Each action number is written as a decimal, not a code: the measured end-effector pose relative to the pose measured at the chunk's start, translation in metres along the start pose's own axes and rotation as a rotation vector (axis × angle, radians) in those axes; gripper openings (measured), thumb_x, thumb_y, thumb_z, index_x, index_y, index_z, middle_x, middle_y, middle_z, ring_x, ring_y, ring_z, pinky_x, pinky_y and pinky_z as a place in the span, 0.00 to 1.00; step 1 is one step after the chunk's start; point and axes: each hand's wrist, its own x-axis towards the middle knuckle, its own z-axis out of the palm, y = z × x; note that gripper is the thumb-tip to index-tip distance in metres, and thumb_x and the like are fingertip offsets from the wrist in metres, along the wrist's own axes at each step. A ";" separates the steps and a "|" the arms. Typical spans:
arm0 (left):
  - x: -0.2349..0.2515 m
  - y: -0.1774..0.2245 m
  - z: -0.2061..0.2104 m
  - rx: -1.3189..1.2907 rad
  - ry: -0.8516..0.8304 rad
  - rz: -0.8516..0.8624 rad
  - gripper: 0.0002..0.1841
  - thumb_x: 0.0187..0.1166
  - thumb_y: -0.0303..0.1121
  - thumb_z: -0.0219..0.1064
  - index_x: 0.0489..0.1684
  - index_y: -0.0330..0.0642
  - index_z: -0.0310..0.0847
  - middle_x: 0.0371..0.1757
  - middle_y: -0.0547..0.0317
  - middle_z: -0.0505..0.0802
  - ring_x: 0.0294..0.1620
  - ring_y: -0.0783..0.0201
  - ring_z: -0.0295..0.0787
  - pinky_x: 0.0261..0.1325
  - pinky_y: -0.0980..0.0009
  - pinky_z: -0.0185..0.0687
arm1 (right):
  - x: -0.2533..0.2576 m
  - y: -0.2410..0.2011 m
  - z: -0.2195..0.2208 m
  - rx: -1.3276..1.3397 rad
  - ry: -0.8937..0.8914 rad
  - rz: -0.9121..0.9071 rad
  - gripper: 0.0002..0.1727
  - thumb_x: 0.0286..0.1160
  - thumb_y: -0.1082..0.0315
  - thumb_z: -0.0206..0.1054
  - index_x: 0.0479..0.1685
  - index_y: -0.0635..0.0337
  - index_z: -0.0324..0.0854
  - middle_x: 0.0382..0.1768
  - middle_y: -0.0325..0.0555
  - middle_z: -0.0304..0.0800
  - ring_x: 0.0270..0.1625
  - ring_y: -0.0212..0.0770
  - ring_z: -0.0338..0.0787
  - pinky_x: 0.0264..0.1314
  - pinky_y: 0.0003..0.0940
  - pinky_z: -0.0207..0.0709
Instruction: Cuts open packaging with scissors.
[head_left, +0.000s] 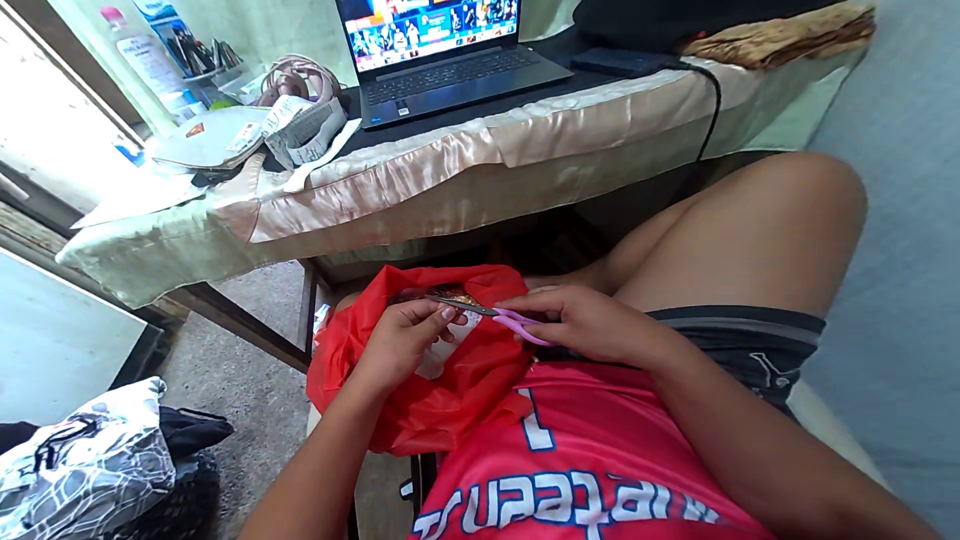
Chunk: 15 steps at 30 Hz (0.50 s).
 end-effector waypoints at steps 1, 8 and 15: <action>0.000 0.001 0.000 0.002 0.001 -0.002 0.13 0.89 0.33 0.61 0.45 0.36 0.92 0.47 0.56 0.97 0.40 0.66 0.92 0.49 0.70 0.87 | 0.000 0.000 0.000 0.010 -0.001 0.001 0.20 0.81 0.58 0.70 0.71 0.40 0.86 0.58 0.34 0.92 0.57 0.26 0.89 0.65 0.29 0.83; 0.000 -0.001 0.001 -0.032 0.012 -0.002 0.12 0.88 0.29 0.60 0.51 0.36 0.92 0.45 0.54 0.97 0.38 0.66 0.91 0.46 0.71 0.87 | -0.001 -0.006 0.000 0.055 -0.042 -0.017 0.27 0.75 0.52 0.74 0.76 0.42 0.83 0.61 0.35 0.89 0.60 0.26 0.86 0.65 0.26 0.81; 0.000 0.000 0.002 -0.033 0.020 -0.017 0.12 0.89 0.31 0.61 0.47 0.35 0.92 0.46 0.55 0.97 0.38 0.67 0.91 0.47 0.71 0.87 | 0.000 -0.006 0.000 -0.005 -0.036 0.021 0.25 0.78 0.52 0.72 0.75 0.39 0.83 0.62 0.35 0.89 0.60 0.26 0.87 0.66 0.28 0.81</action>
